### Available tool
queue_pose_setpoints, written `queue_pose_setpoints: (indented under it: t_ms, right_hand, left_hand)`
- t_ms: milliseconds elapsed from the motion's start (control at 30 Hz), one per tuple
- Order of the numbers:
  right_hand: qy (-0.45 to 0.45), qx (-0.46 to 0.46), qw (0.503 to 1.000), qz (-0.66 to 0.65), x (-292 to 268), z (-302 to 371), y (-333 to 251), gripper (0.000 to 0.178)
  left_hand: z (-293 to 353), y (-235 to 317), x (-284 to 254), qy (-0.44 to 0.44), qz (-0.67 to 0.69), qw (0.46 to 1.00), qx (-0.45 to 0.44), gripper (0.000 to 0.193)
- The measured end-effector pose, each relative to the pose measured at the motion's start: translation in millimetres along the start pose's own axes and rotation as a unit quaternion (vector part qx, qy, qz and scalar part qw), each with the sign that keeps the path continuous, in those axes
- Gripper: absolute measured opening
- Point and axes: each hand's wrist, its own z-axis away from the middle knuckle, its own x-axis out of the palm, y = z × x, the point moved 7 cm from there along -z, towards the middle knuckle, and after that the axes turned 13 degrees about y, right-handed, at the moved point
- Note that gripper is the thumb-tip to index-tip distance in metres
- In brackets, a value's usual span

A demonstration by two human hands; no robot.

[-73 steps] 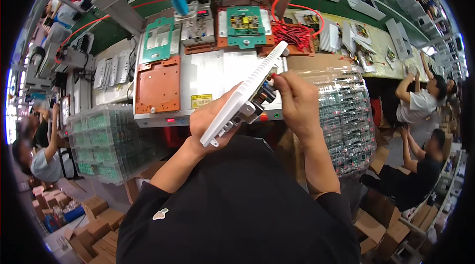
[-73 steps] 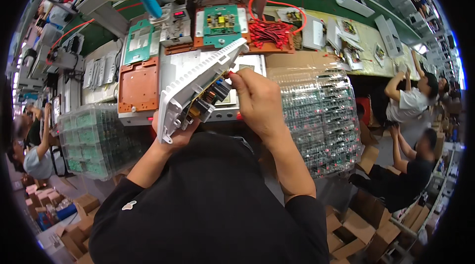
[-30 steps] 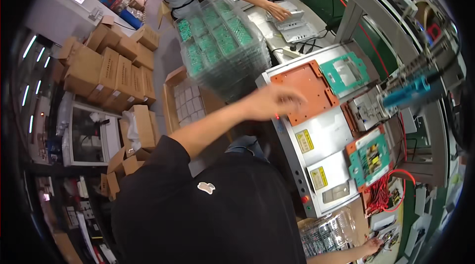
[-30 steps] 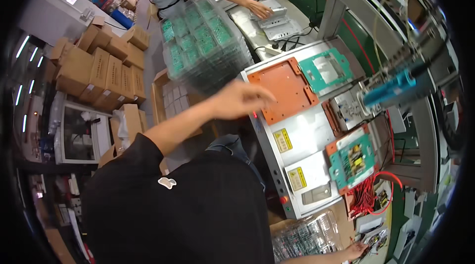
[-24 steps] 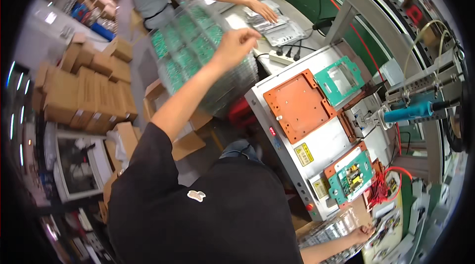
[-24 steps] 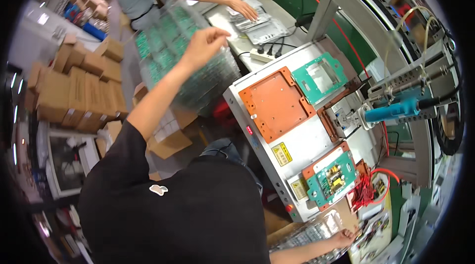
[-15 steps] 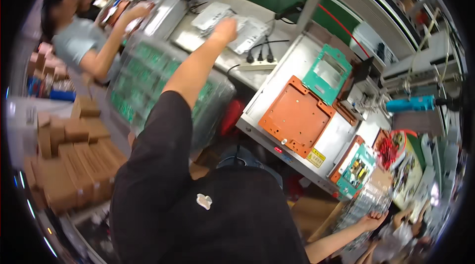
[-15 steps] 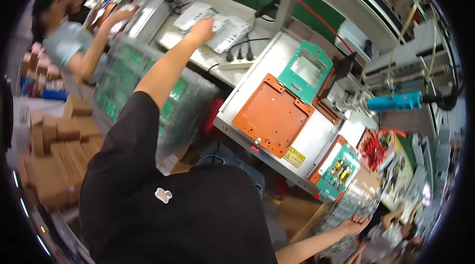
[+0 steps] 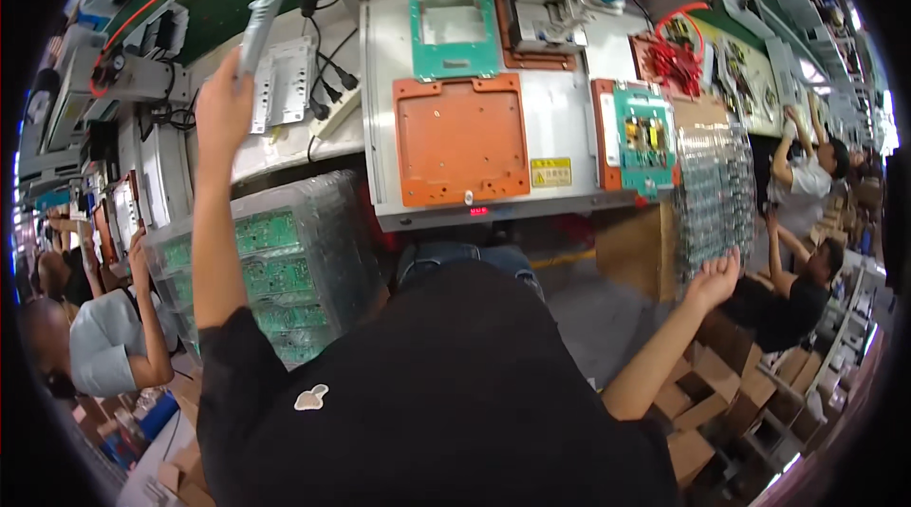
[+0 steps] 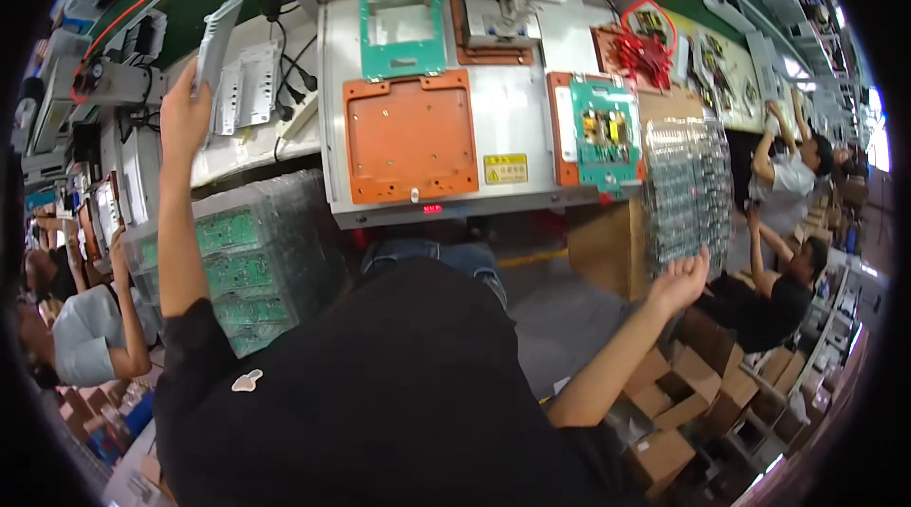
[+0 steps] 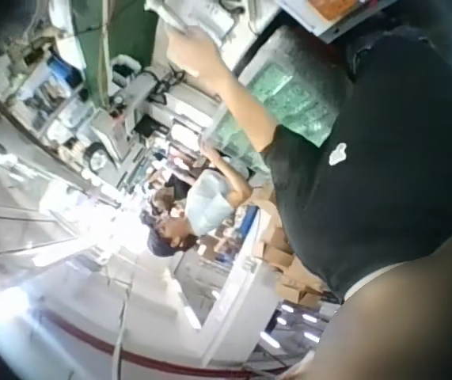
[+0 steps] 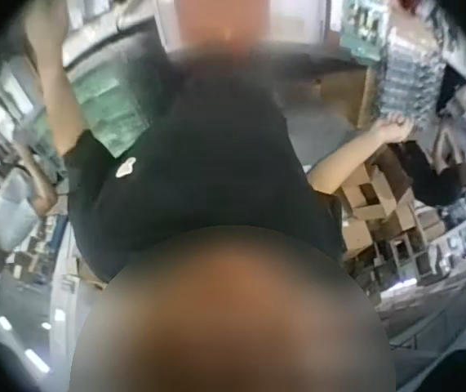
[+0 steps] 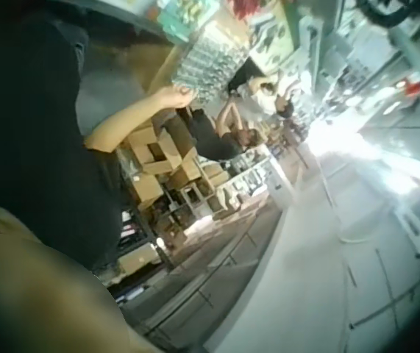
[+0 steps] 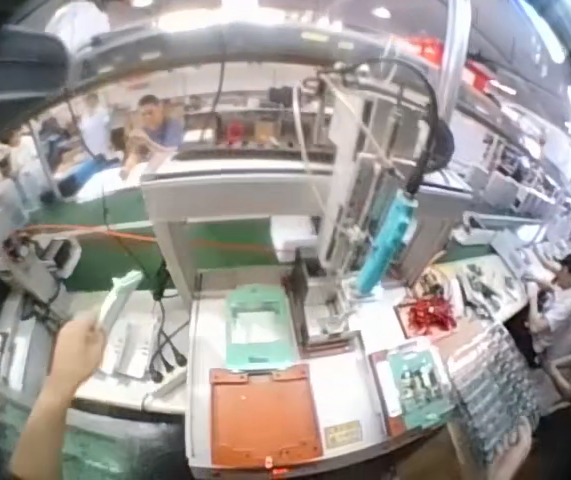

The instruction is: Assembling and testing electronic circuit boards by placing them into testing fixtures and casings.

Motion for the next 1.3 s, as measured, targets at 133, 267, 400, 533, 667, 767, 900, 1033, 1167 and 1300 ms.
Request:
queue_pose_setpoints:
  t_ms: [133, 267, 400, 533, 667, 767, 900, 1033, 1167, 1300]
  right_hand:
    - [-0.048, 0.046, 0.997, -0.036, 53, 25, 21, 0.033]
    - [-0.099, 0.041, 0.993, -0.045, 92, 48, 21, 0.030]
    - [-0.127, 0.019, 0.989, -0.072, 83, 52, 20, 0.027]
    - [-0.116, -0.006, 0.990, -0.074, 70, 63, 23, 0.025]
    - [-0.077, 0.005, 0.995, -0.055, 40, 79, 32, 0.022]
    - [-0.053, -0.017, 0.998, -0.010, 30, 73, 26, 0.021]
    - [-0.093, -0.106, 0.972, 0.186, 34, 12, 39, 0.021]
    - [-0.149, -0.270, 0.912, 0.272, 83, -54, 39, 0.017]
    - [-0.236, -0.434, 0.787, 0.371, 158, -117, 50, 0.017]
    - [-0.291, -0.459, 0.678, 0.495, 230, -159, 80, 0.016]
  left_hand:
    - [84, 195, -26, -0.015, 0.102, 0.959, 0.264, 0.051]
    - [143, 248, 29, -0.115, 0.082, 0.928, 0.345, 0.043]
    - [157, 240, 66, -0.174, -0.008, 0.910, 0.376, 0.041]
    - [149, 221, 99, -0.207, -0.015, 0.898, 0.388, 0.044]
    - [148, 183, 96, -0.296, -0.052, 0.891, 0.339, 0.045]
    - [146, 173, 90, -0.280, -0.030, 0.886, 0.367, 0.043]
    - [143, 176, 85, -0.267, -0.102, 0.888, 0.361, 0.041]
    - [133, 135, 84, -0.325, -0.080, 0.924, 0.183, 0.035]
    - [130, 129, 54, -0.193, 0.007, 0.980, 0.048, 0.024]
    - [134, 169, 31, -0.137, 0.068, 0.987, 0.039, 0.023]
